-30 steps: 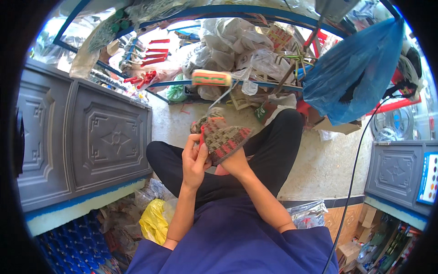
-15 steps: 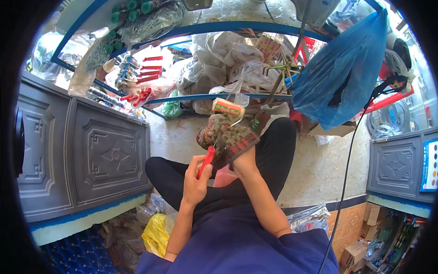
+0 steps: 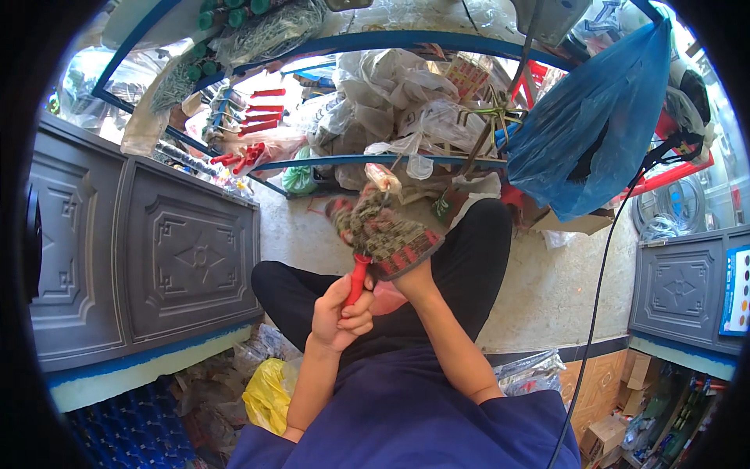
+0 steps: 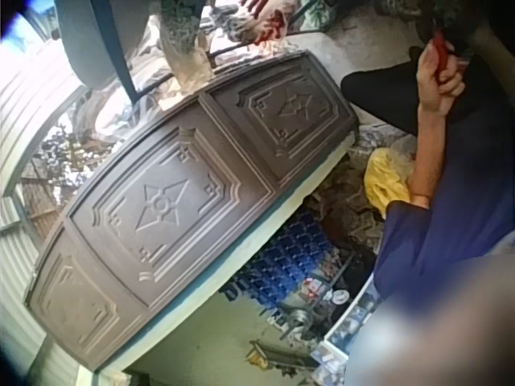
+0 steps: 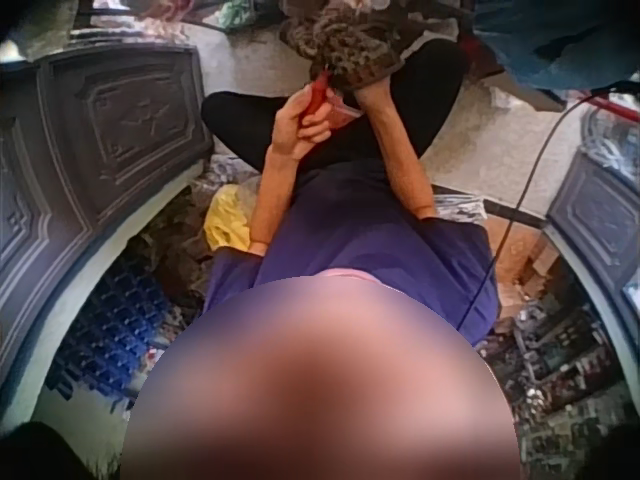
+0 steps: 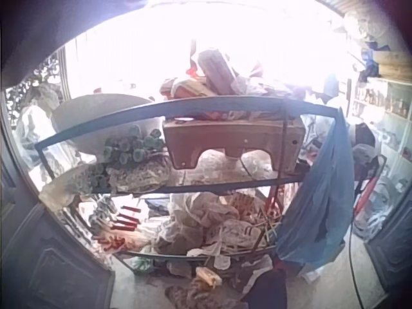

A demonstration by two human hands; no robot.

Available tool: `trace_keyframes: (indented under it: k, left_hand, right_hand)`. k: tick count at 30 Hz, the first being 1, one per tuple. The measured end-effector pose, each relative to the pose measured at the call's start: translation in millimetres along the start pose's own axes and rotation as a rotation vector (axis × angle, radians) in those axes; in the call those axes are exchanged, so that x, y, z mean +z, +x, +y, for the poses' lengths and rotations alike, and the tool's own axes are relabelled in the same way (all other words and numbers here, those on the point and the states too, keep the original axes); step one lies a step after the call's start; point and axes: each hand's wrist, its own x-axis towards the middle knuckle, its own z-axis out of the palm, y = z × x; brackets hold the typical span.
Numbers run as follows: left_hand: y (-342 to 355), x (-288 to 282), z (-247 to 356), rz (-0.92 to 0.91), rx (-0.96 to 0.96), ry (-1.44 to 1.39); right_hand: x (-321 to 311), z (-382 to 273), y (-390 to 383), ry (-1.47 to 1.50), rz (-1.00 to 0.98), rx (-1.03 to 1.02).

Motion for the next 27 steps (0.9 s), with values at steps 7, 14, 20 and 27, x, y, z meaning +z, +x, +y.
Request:
trace_keyframes:
  k: [7,14,20,27]
  left_hand:
    - [-5.5,-6.4,4.1,0.141,0.301,0.473]
    - [-40.9,-23.8,21.8,0.292,0.464,0.887]
    - [-36.2,-16.1,47.8,0.396,0.462,1.350]
    - [-18.8,-14.9,64.3,-0.241,0.924,0.083]
  right_hand:
    - [-0.8,-19.6,-0.6,0.406,-0.046,0.129]
    - [-67.3,8.7,-11.5,0.478,-0.153,0.111]
    - [-49.3,-36.6,12.5,0.140,-0.313,0.134]
    - [10.3,-28.4,12.6,0.808,0.327,0.346]
